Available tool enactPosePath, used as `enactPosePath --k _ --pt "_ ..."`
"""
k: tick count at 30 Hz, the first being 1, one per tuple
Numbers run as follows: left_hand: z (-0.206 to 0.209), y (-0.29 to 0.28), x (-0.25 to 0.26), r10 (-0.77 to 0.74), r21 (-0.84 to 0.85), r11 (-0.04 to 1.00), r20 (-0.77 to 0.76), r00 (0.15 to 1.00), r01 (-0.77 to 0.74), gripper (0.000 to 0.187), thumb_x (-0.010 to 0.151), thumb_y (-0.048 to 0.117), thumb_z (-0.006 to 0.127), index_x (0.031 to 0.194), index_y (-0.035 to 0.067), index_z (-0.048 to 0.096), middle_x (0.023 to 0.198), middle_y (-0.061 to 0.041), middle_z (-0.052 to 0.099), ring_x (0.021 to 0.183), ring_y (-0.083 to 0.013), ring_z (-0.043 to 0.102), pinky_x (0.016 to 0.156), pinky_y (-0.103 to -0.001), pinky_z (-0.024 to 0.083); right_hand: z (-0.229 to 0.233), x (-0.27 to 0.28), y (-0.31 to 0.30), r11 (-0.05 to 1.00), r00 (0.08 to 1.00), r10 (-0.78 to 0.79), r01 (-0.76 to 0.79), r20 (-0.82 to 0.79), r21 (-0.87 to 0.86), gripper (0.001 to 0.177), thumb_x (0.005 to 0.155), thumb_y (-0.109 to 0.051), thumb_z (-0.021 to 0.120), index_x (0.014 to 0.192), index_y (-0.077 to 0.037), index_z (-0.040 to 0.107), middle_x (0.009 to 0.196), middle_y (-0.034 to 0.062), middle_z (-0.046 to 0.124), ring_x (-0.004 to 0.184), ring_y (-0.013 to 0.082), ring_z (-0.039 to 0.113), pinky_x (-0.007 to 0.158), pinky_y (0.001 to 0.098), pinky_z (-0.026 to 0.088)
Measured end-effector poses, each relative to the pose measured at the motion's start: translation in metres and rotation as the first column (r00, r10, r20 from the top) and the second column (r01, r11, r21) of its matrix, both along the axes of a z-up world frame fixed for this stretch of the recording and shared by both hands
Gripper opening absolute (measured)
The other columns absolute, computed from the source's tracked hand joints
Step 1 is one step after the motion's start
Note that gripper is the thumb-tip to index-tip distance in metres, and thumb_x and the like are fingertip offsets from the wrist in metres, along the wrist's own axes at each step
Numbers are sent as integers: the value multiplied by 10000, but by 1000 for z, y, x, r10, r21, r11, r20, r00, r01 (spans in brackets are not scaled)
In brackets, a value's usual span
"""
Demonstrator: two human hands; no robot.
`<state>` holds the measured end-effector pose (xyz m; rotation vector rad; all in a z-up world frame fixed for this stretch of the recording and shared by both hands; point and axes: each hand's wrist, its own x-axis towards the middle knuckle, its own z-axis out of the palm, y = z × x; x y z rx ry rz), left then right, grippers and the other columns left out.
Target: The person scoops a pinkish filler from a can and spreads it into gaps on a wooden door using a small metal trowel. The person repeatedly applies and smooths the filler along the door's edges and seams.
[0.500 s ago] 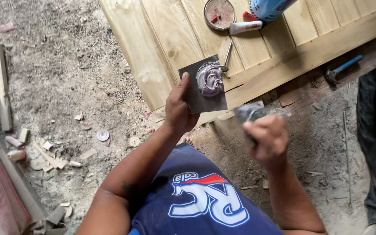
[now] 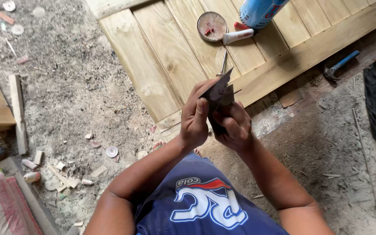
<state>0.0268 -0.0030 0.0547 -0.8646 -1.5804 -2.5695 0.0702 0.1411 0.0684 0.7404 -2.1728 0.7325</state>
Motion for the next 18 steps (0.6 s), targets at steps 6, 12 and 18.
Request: enactPosePath --k 6,12,18 --pt "-18 -1 2 35 -30 999 -85 996 -38 539 1173 412 434 1491 -15 512 1478 -175 528 1359 -250 538 1170 -329 429 3 -16 0 994 987 46 -60 -152 -92 205 928 15 765 999 -18 575 939 120 618 831 337 660 686 428 553" --pt "-90 12 5 -107 -44 990 405 908 137 437 1206 309 479 1239 -80 675 933 -151 608 816 -180 538 818 -330 493 22 -14 46 918 961 -189 100 -202 -384 136 974 -59 741 1037 -14 629 986 82 618 796 218 638 667 323 539" --pt "-87 -4 3 -481 465 866 676 559 182 244 1044 208 548 1225 48 575 1036 -95 682 838 -226 716 656 -444 592 -2 -47 86 266 852 472 107 227 -958 343 1029 -326 683 1166 -48 536 1018 103 627 853 123 608 749 248 524"
